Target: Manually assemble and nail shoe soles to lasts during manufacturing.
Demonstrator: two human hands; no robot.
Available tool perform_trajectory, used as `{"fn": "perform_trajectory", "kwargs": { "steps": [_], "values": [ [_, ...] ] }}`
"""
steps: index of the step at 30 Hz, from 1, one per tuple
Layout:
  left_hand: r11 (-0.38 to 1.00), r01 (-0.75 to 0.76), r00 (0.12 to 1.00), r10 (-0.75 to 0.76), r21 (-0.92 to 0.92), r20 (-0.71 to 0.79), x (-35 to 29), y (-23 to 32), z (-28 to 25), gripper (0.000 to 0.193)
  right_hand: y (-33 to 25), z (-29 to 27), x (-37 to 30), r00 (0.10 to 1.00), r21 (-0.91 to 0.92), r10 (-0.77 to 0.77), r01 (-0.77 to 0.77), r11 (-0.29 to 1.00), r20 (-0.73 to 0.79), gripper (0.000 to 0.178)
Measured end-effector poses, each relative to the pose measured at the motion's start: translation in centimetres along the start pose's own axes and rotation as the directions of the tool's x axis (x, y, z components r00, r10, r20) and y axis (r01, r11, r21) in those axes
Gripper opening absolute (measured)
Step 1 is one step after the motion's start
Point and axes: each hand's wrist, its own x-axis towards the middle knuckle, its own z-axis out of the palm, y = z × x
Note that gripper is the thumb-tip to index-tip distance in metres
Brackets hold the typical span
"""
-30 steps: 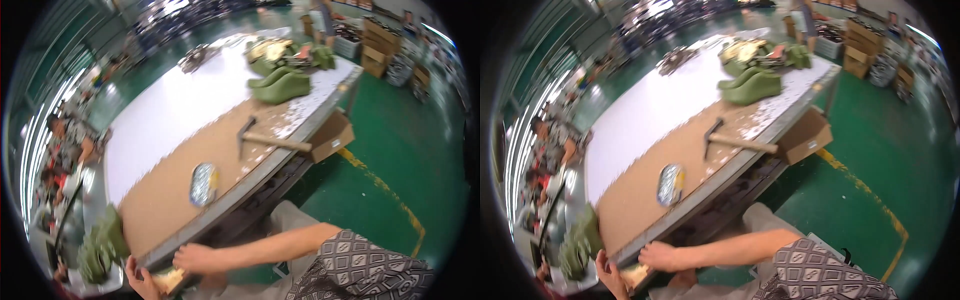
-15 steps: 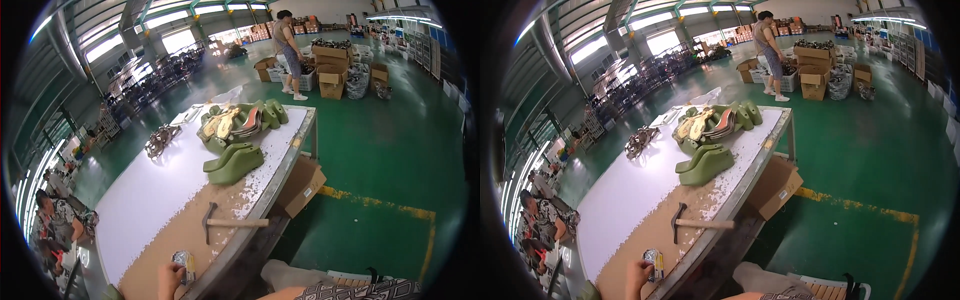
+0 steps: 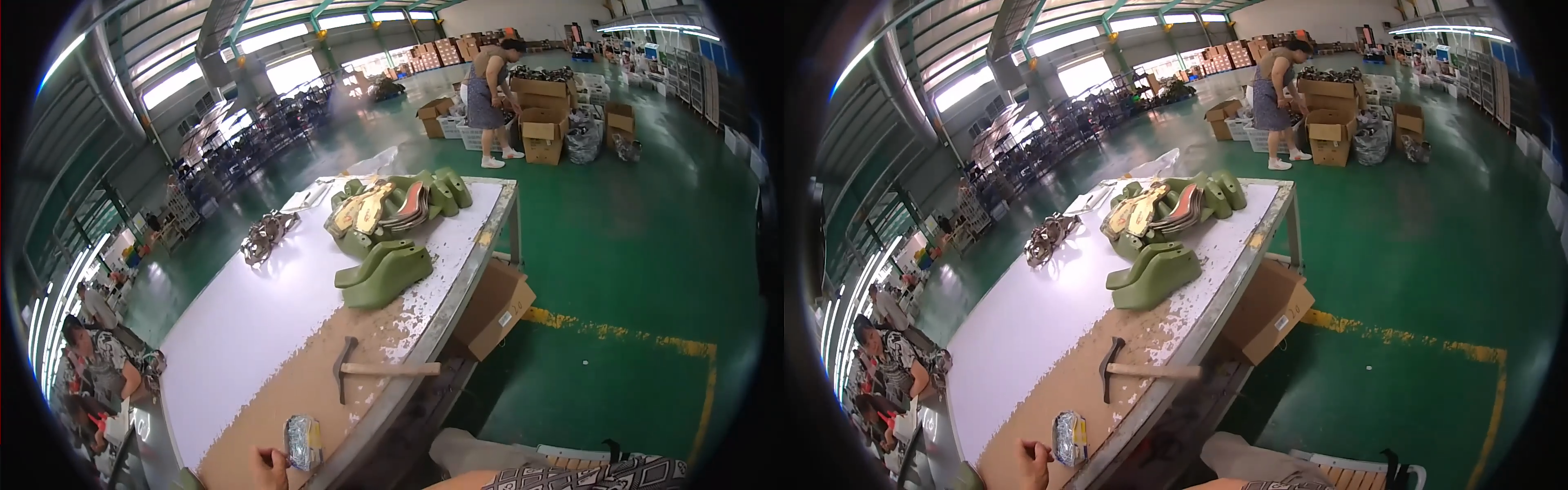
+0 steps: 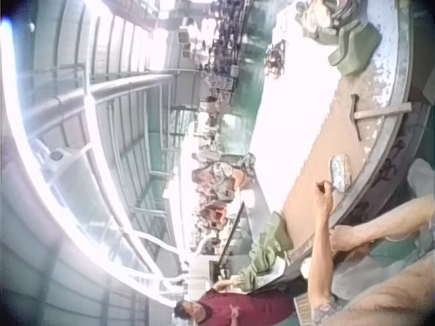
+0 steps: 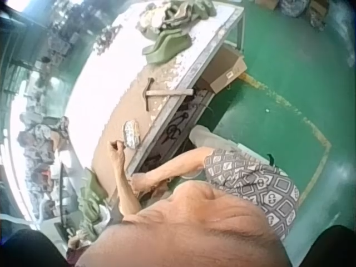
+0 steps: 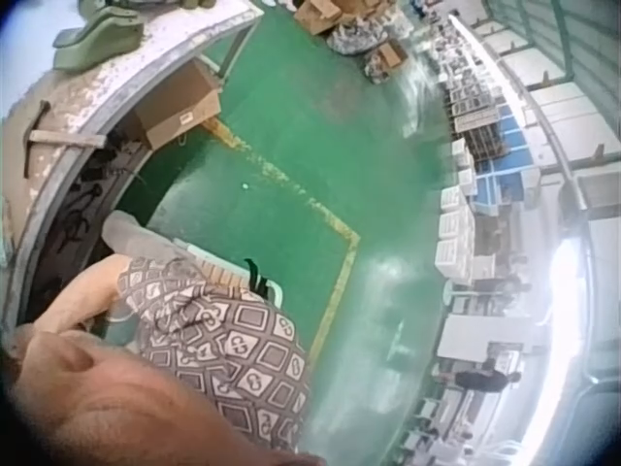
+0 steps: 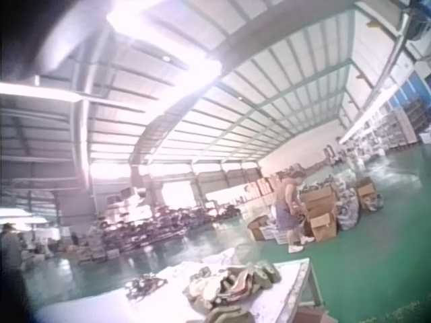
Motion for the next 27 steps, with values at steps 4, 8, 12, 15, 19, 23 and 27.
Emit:
{"fn": "perform_trajectory", "kwargs": {
  "steps": [4, 8, 12, 15, 19, 23, 27],
  "values": [
    [0.873, -0.022, 0.983, -0.069, -0.487, -0.168, -8.1, 2.2, -3.9, 0.025, 0.9, 0.9, 0.0, 0.989, -0.068, -0.062, 0.053, 0.996, -0.131, 0.045],
    [0.81, 0.125, 0.897, -0.339, -0.573, -0.284, -15.4, -2.0, -3.9, 0.025, 0.6, 0.7, 0.0, 0.993, -0.066, -0.113, 0.11, 0.992, -0.041, 0.04],
    [0.83, 0.121, 0.843, -0.375, -0.544, -0.386, -17.0, -3.2, -2.5, 0.021, 1.2, -0.3, -0.5, 0.985, -0.096, -0.16, 0.153, 0.984, -0.071, 0.052],
    [0.907, 0.012, 0.848, -0.233, -0.422, -0.476, -16.8, -4.6, -1.8, 0.018, 1.0, -1.4, -0.8, 0.988, -0.109, -0.146, 0.15, 0.983, 0.051, 0.079],
    [0.867, -0.086, 0.813, -0.223, -0.49, -0.537, -17.3, -6.9, -0.9, 0.015, 0.5, -6.2, -4.1, 0.98, 0.233, 0.036, 0.012, 0.972, -0.197, 0.057],
    [0.939, 0.004, 0.925, -0.135, -0.345, -0.357, -16.5, -2.2, -2.0, 0.007, 5.1, -13.5, -12.2, 0.834, -0.153, 0.276, -0.388, 0.909, -0.478, 0.046],
    [0.978, -0.11, 0.948, 0.049, -0.179, -0.315, -15.9, -2.3, -1.9, 0.008, 7.6, -17.9, -18.4, 0.741, -0.487, 0.396, -0.661, 0.572, -0.542, 0.042]
  ]
}}
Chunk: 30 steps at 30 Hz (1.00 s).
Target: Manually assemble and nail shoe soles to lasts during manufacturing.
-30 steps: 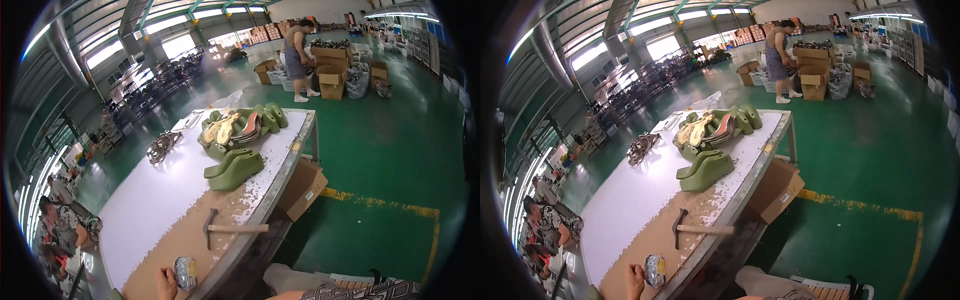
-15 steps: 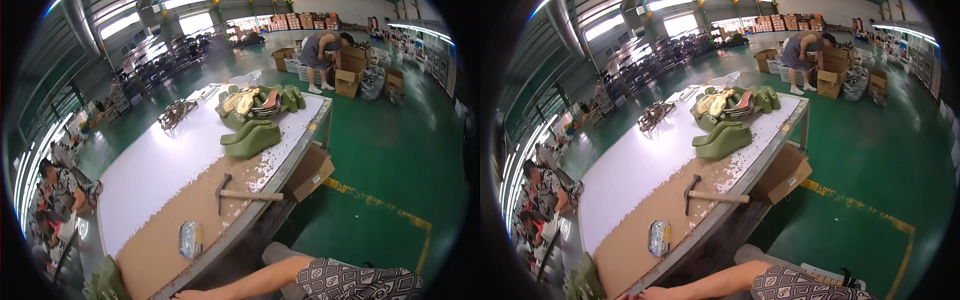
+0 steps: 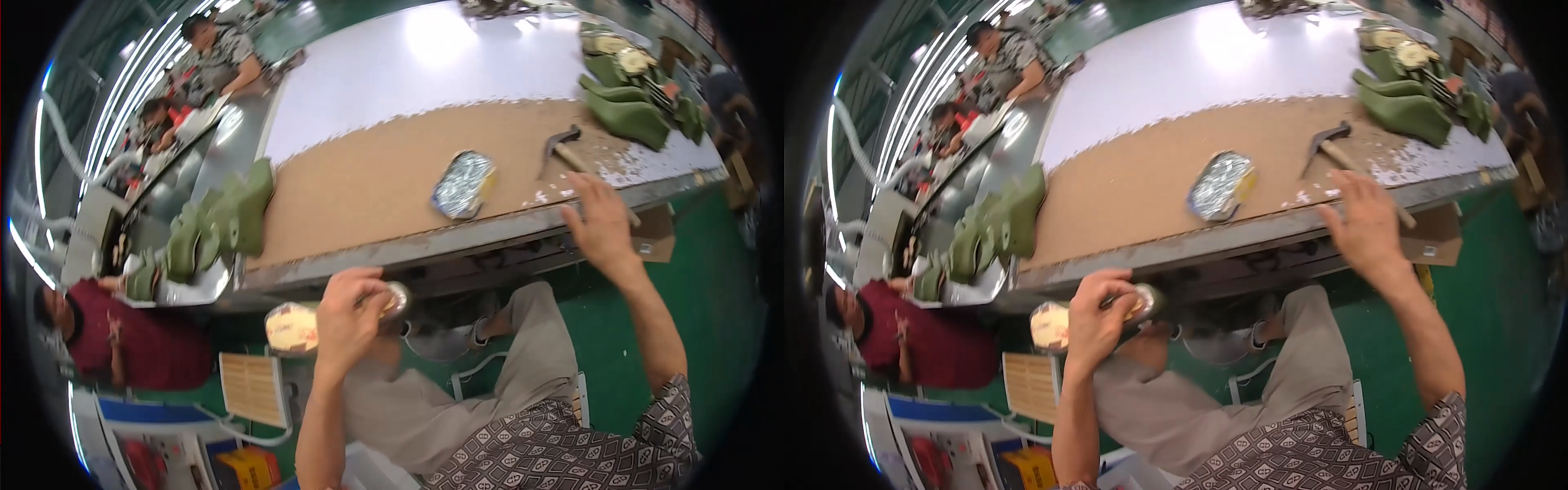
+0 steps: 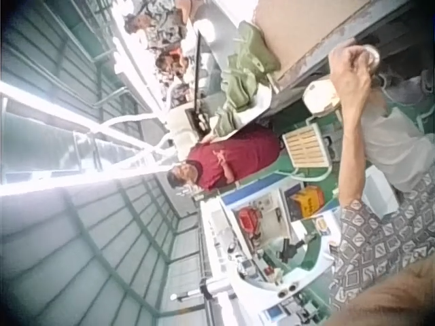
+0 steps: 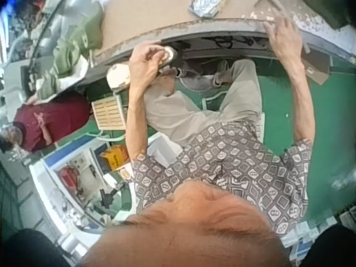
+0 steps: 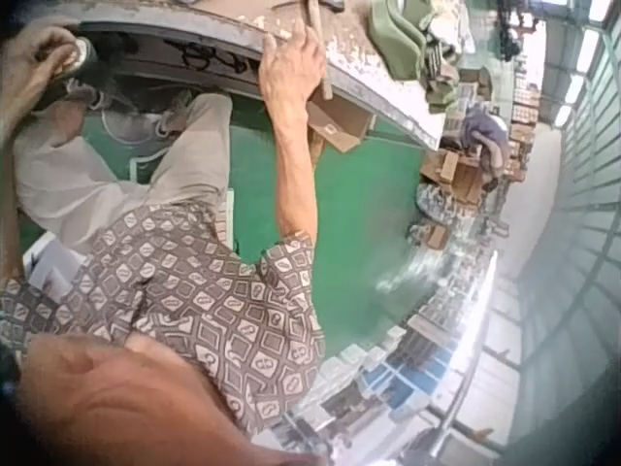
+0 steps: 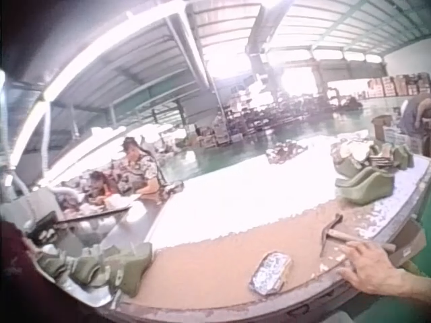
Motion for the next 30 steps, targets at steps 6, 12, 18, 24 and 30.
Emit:
{"fn": "perform_trajectory", "kwargs": {
  "steps": [6, 12, 18, 24, 30],
  "values": [
    [0.968, 0.229, 0.969, -0.216, -0.107, 0.118, -0.1, 0.3, -0.7, 0.006, 4.5, 2.1, -0.8, 0.978, -0.086, -0.022, 0.04, 0.995, 0.208, 0.052],
    [0.945, 0.301, 0.941, -0.274, -0.127, 0.198, -0.6, 0.2, -2.1, 0.007, 5.9, 1.6, -0.1, 0.981, -0.258, 0.057, -0.008, 0.966, 0.184, 0.05],
    [0.961, 0.238, 0.954, -0.205, -0.138, 0.217, -0.1, 0.3, -2.2, 0.006, 7.5, 1.2, 0.4, 0.974, 0.066, 0.08, -0.096, 0.993, 0.211, 0.04],
    [0.969, 0.216, 0.955, -0.184, -0.118, 0.231, 0.1, 0.1, -2.0, 0.007, -3.2, -2.2, -2.4, 0.885, 0.741, 0.316, -0.46, 0.489, 0.341, 0.043],
    [0.985, 0.147, 0.964, -0.122, -0.092, 0.236, 0.0, -0.4, -2.0, 0.009, -8.6, -5.6, -1.9, 0.922, 0.806, -0.219, -0.142, 0.574, 0.319, 0.047]
  ]
}}
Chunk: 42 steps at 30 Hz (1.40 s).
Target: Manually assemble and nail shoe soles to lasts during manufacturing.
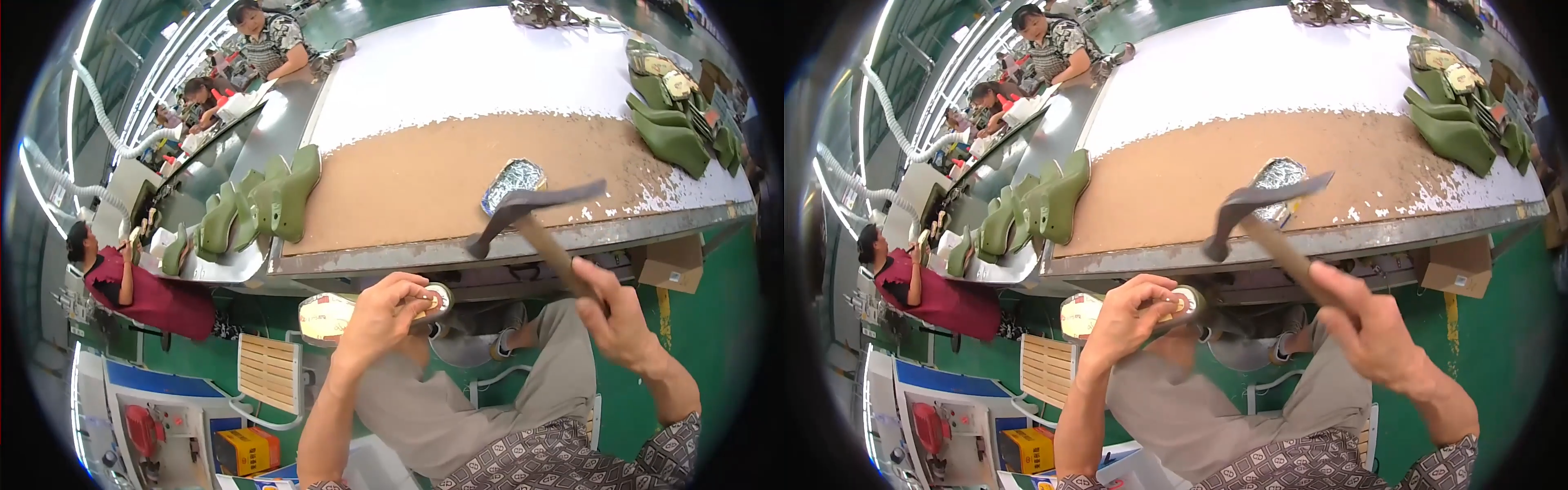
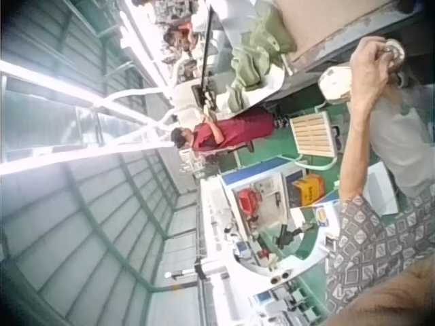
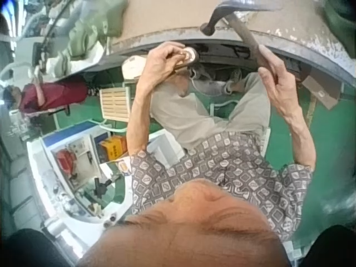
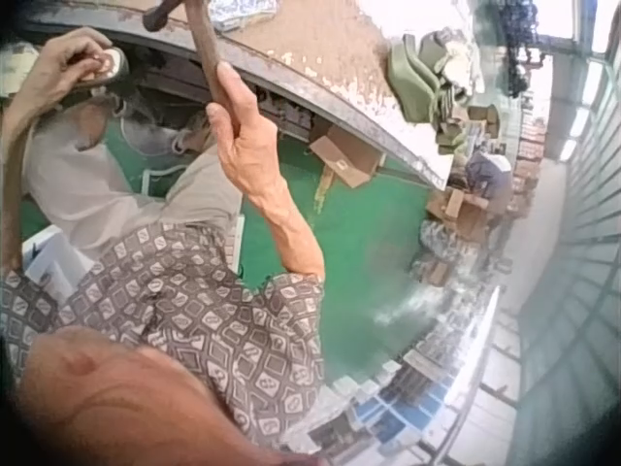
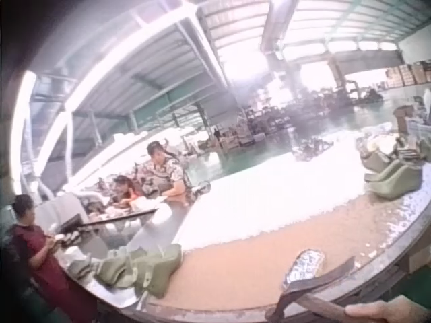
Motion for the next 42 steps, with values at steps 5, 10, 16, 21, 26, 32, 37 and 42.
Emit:
{"fn": "perform_trajectory", "kwargs": {
  "steps": [5, 10, 16, 21, 26, 32, 37, 42],
  "values": [
    [0.998, 0.061, 0.997, -0.061, -0.011, 0.052, -0.2, -0.2, -0.1, 0.011, -3.0, 1.1, 0.6, 0.978, 0.056, -0.208, 0.206, 0.977, 0.022, 0.045],
    [0.998, 0.04, 0.999, -0.041, 0.045, 0.018, -0.4, 0.0, 0.2, 0.016, -2.3, 3.1, 1.5, 0.983, -0.069, 0.024, -0.012, 0.998, 0.182, 0.049],
    [0.888, -0.153, 0.987, 0.159, 0.434, 0.022, -0.7, 1.8, -1.5, 0.041, -1.5, 2.1, -0.2, 0.977, 0.048, -0.192, 0.197, 0.979, -0.087, 0.05],
    [0.779, -0.175, 0.976, 0.059, 0.603, 0.208, -1.4, 0.0, -2.8, 0.058, -1.3, 1.2, -0.4, 1.0, 0.078, 0.0, -0.001, 0.997, 0.018, 0.052],
    [0.78, -0.107, 0.991, 0.036, 0.616, 0.127, -1.7, 0.9, -1.7, 0.057, -0.4, 2.0, -1.0, 0.996, 0.096, -0.06, 0.067, 0.993, -0.066, 0.052],
    [0.783, -0.074, 0.995, 0.012, 0.618, 0.103, -1.9, 1.0, -1.2, 0.056, -2.1, 1.3, 0.5, 0.997, 0.026, 0.013, -0.015, 1.0, 0.081, 0.047],
    [0.79, -0.069, 0.995, 0.006, 0.61, 0.104, -2.1, 1.0, -1.5, 0.056, -3.1, 1.3, 0.9, 0.906, 0.163, -0.265, 0.331, 0.929, -0.331, 0.047],
    [0.74, -0.166, 0.985, 0.091, 0.652, 0.147, -1.9, 0.7, -1.2, 0.059, -0.7, 2.8, 0.4, 0.981, -0.248, -0.115, 0.152, 0.957, 0.158, 0.059]
  ]
}}
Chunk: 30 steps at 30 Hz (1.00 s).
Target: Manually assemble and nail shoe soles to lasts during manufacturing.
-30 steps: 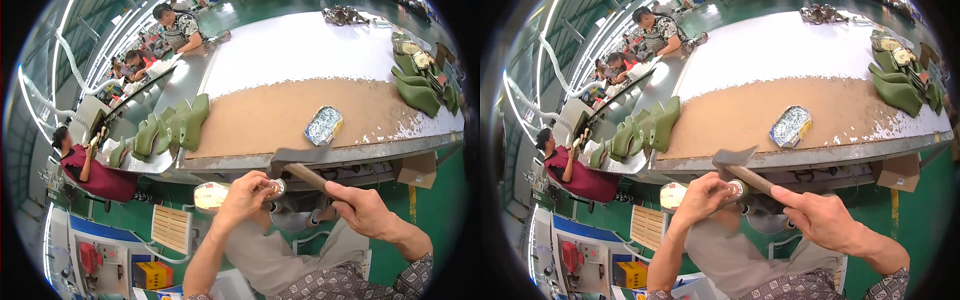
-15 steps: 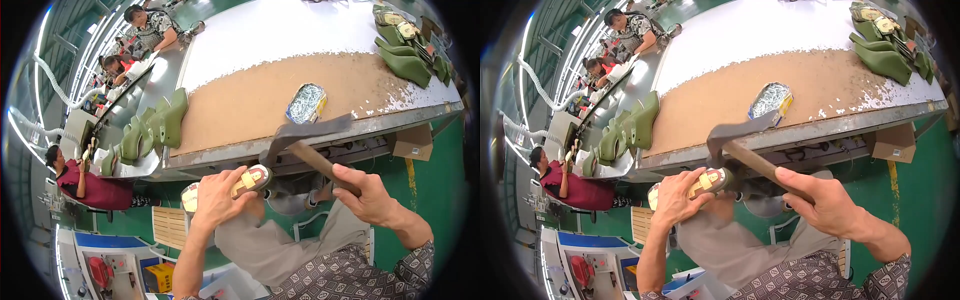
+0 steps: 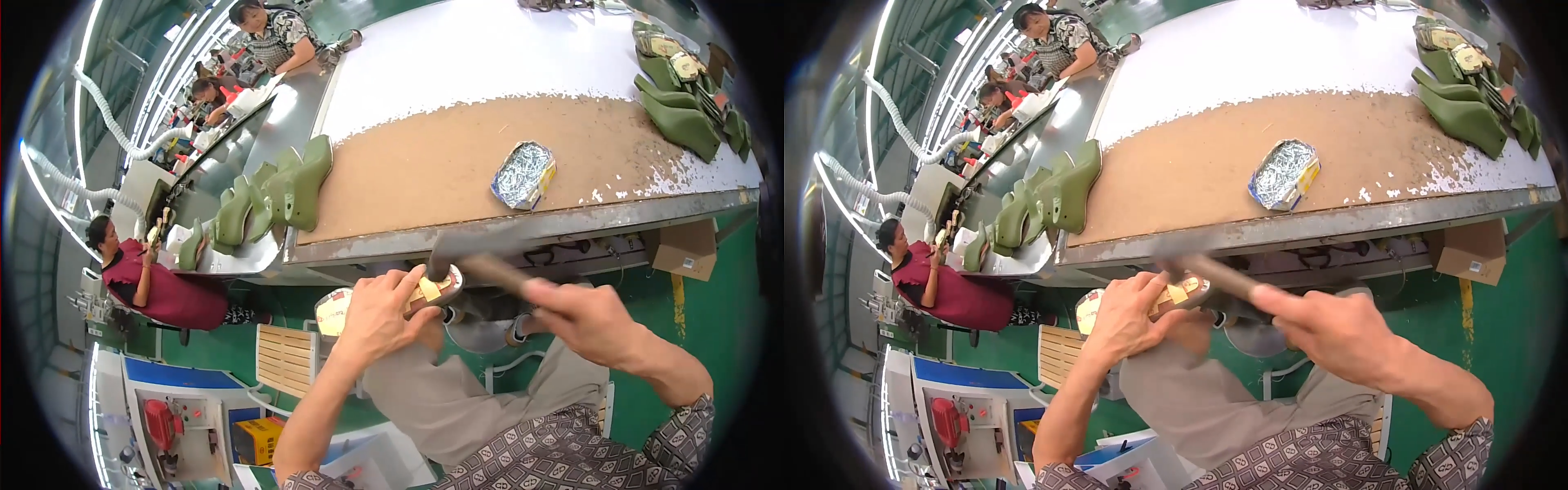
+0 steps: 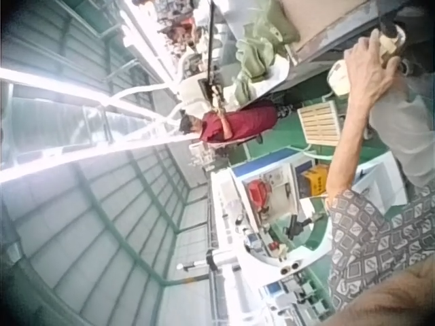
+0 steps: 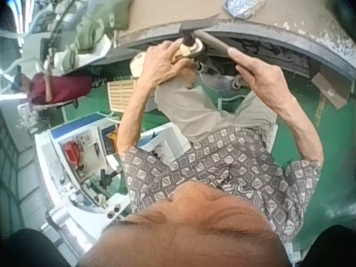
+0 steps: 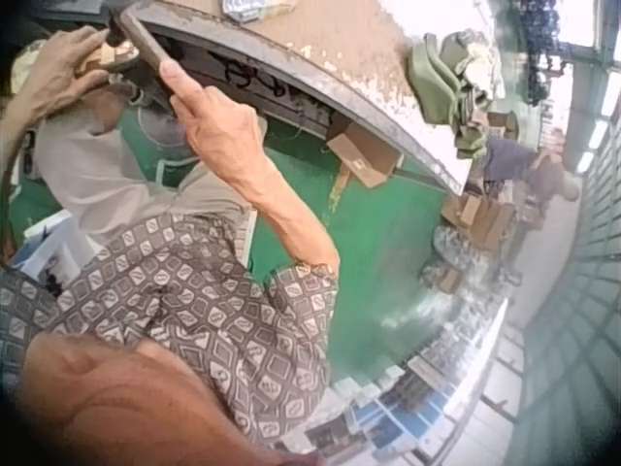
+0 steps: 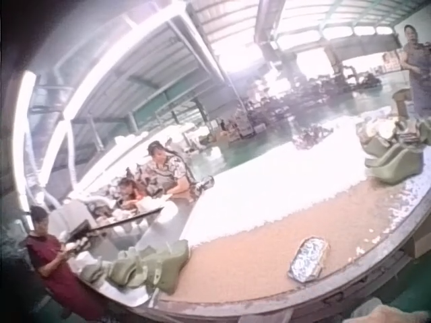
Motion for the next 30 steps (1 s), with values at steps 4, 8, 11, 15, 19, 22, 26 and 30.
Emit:
{"fn": "perform_trajectory", "kwargs": {
  "steps": [4, 8, 11, 15, 19, 22, 26, 30],
  "values": [
    [1.0, 0.0, 0.999, 0.001, -0.019, 0.037, 0.0, -0.5, 0.2, 0.061, 0.0, 0.1, 2.0, 0.986, 0.091, 0.038, -0.023, 0.996, -0.162, 0.048],
    [1.0, 0.016, 1.0, -0.016, -0.018, 0.02, -0.8, -0.5, 0.0, 0.06, -0.7, -2.3, 0.7, 0.858, 0.132, -0.171, 0.265, 0.955, -0.485, 0.05],
    [1.0, -0.021, 1.0, 0.021, 0.002, 0.006, -0.2, -0.4, 0.0, 0.06, 0.6, 0.8, -0.5, 0.775, 0.376, -0.185, 0.482, 0.791, -0.605, 0.048],
    [1.0, -0.015, 1.0, 0.015, 0.001, 0.026, -0.1, -0.7, 0.1, 0.06, -0.4, 2.1, 0.6, 0.977, 0.217, 0.204, -0.214, 0.952, 0.07, 0.037],
    [1.0, 0.013, 1.0, -0.012, -0.006, 0.019, -0.5, -0.7, 0.1, 0.06, -1.4, 0.3, 0.4, 0.959, 0.28, 0.06, 0.022, 0.96, -0.278, 0.049],
    [1.0, 0.027, 0.999, -0.027, 0.001, 0.033, -0.4, -0.4, 0.0, 0.06, -0.5, 0.2, -1.2, 0.886, 0.241, -0.174, 0.299, 0.924, -0.43, 0.066],
    [1.0, 0.018, 1.0, -0.018, 0.024, 0.021, -0.1, 0.0, 0.0, 0.06, -0.4, 3.3, -2.0, 0.943, 0.39, 0.175, -0.052, 0.919, -0.285, 0.036],
    [1.0, 0.02, 1.0, -0.02, 0.005, -0.001, -0.3, -0.3, 0.1, 0.059, -0.7, 3.4, -0.9, 0.966, 0.235, 0.258, -0.255, 0.938, 0.02, 0.037]
  ]
}}
